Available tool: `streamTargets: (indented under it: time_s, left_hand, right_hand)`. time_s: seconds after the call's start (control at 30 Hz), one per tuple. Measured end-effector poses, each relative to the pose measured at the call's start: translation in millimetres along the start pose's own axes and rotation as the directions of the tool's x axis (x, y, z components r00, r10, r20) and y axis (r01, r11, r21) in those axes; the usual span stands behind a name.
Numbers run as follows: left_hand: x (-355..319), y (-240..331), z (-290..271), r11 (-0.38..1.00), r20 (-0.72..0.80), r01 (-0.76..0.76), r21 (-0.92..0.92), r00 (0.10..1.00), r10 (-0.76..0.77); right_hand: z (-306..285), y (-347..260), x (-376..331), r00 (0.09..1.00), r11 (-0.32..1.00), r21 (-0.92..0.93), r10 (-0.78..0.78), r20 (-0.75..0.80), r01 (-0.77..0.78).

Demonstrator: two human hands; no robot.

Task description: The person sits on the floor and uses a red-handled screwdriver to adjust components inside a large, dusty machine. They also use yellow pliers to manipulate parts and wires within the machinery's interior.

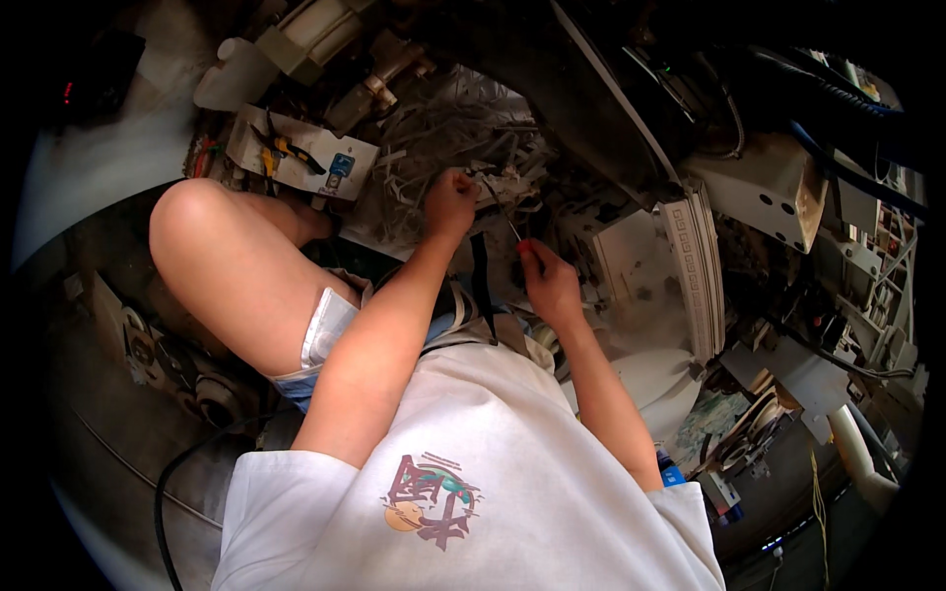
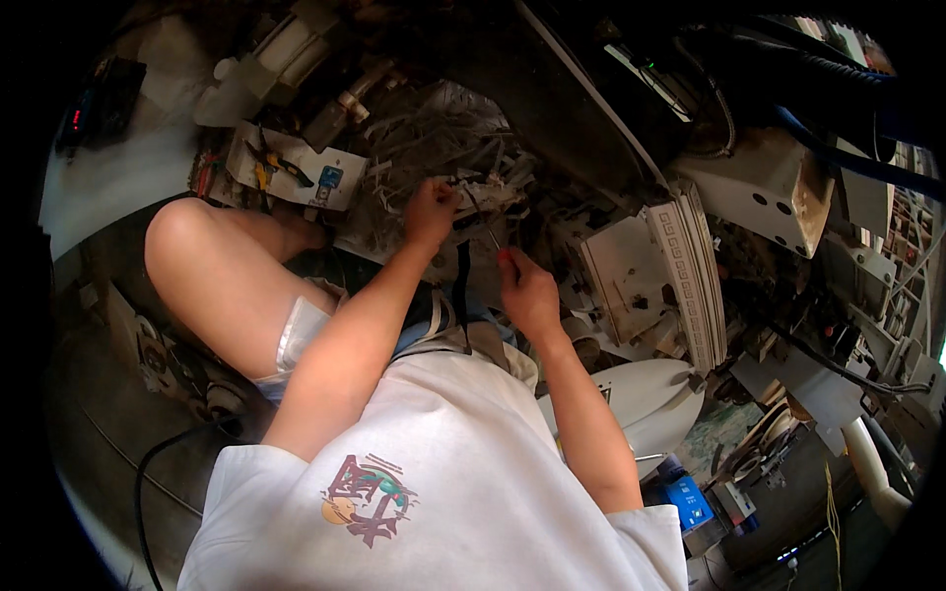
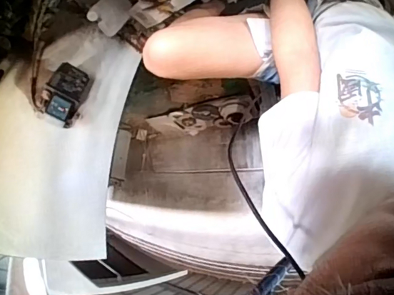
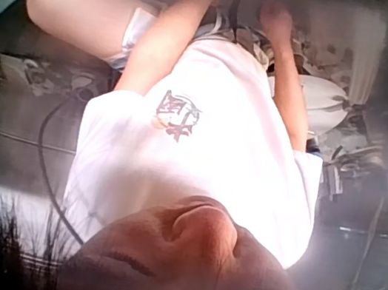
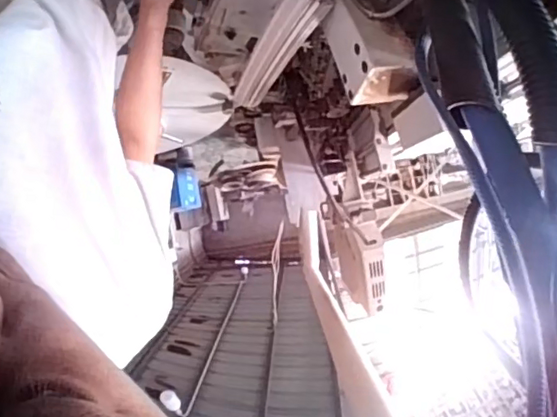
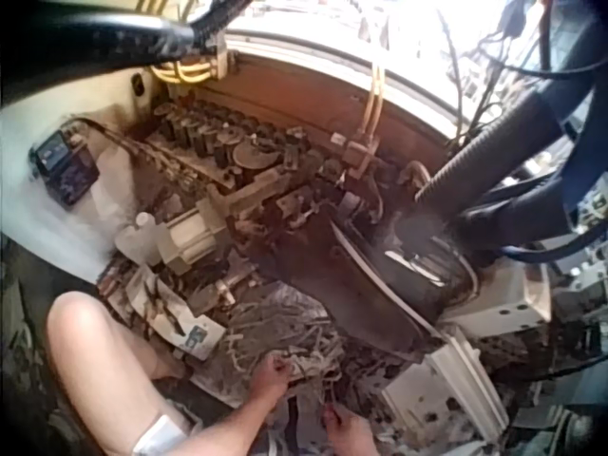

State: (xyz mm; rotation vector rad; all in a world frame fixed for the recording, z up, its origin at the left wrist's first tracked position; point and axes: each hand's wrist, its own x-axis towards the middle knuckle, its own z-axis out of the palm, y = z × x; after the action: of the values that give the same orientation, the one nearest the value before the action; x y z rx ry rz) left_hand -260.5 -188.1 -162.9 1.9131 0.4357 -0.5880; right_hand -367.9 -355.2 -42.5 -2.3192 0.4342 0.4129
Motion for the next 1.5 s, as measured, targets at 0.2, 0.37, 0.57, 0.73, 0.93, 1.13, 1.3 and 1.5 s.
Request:
streamTargets:
  time_s: [0.2, 0.37, 0.57, 0.73, 0.93, 1.13, 1.3, 1.5]
  left_hand:
    - [-5.3, 10.3, -1.7, 1.000, -0.056, 0.010, 0.017, 0.998, -0.009]
    - [-1.9, -0.1, 3.2, 0.993, -0.006, 0.117, -0.018, 0.993, -0.117]
    - [7.8, -14.6, -0.3, 0.989, -0.043, 0.092, -0.117, 0.994, -0.098]
    - [-5.9, 18.6, -19.6, 0.976, -0.063, 0.025, 0.215, 0.998, -0.012]
    - [-57.4, 162.9, -87.2, 0.868, 0.573, 0.102, -0.487, 0.787, 0.228]
    - [-93.4, 214.9, -154.9, 0.812, 0.650, 0.118, -0.572, 0.669, 0.361]
    - [-100.6, 207.6, -157.0, 0.805, 0.612, 0.059, -0.590, 0.683, 0.399]
    - [-54.1, 107.1, -91.6, 0.962, 0.253, -0.039, 0.270, 0.967, -0.032]
  right_hand:
    - [-18.4, -19.8, 0.6, 0.999, 0.998, -0.066, 0.007, 0.047, -0.004]
    - [-51.3, -28.2, -7.0, 0.988, 0.996, -0.076, 0.064, 0.141, -0.053]
    - [-69.4, -23.5, -31.6, 0.941, 0.912, 0.251, 0.282, 0.189, -0.324]
    - [-99.3, -22.5, -42.2, 0.746, 0.197, 0.720, 0.220, 0.629, -0.665]
    - [-120.7, -6.0, -62.5, 0.791, 0.131, 0.791, -0.064, 0.608, -0.597]
    - [-137.6, -30.0, -55.2, 0.798, 0.289, 0.785, -0.102, 0.594, -0.548]
    - [-138.1, -35.4, -55.0, 0.796, 0.305, 0.788, -0.128, 0.591, -0.535]
    - [-110.9, -52.6, -40.8, 0.841, 0.442, 0.719, 0.216, 0.496, -0.537]
